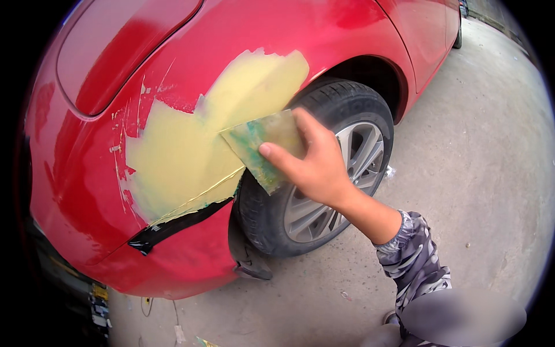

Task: The person mixes body filler with a hardener on a plastic card, then applies the mixture to a damaged area on the rear quarter panel of a red car using a spreader. The person smooths the filler over the affected area.

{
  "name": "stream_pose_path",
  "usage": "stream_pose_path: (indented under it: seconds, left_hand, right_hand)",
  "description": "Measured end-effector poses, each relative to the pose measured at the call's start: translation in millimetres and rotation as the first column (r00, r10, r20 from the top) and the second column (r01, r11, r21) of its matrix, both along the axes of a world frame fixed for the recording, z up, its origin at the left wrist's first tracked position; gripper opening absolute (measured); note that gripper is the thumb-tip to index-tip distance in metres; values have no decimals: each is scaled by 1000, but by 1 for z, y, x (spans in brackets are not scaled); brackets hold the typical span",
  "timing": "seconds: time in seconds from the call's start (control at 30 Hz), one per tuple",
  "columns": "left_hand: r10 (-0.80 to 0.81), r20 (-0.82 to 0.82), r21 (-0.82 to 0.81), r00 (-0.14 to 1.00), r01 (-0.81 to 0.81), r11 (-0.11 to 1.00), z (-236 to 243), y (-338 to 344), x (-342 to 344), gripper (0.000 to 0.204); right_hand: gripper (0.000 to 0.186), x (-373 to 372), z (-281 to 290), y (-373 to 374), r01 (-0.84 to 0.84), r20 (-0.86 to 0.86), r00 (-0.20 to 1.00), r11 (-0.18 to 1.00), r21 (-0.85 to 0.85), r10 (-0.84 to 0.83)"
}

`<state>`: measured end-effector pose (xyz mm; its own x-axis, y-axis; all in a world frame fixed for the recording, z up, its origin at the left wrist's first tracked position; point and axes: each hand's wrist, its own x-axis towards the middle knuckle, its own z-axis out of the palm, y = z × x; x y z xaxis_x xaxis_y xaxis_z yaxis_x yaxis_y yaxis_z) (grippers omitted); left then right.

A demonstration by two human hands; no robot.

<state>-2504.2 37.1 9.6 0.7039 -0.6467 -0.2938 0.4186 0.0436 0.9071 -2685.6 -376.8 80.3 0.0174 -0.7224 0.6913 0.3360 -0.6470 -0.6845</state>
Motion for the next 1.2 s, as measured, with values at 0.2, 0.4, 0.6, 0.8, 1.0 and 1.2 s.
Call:
stream_pose_path:
  seconds: [0.2, 0.4, 0.6, 0.8, 1.0, 1.2]
  left_hand:
    - [-60, -12, -2, 998, 60, 998, 0, 0, 5, 39]
    - [-22, -8, -5, 1000, 22, 1000, 3, -2, 0, 38]
    - [-36, 14, -2, 999, 36, 999, -1, 2, 3, 36]
    - [-55, 14, -11, 998, 55, 998, -2, 2, 3, 37]
    - [-34, 22, -2, 999, 34, 999, -1, 0, 3, 39]
    - [-39, 19, -9, 999, 39, 999, -1, 4, 6, 39]
  right_hand:
    - [32, -2, -2, 2, -2, -37, 999, 1000, 24, 3]
    - [33, -1, -5, 4, -22, -36, 999, 1000, 16, 23]
    - [32, 2, -6, 8, -29, -60, 998, 999, 32, 31]
    - [32, 5, -7, 10, -29, -58, 998, 999, 31, 30]
    - [32, 13, -8, 13, -38, -41, 998, 999, 23, 39]
    - [30, 24, -4, 29, 51, -174, 983, 998, -32, -55]
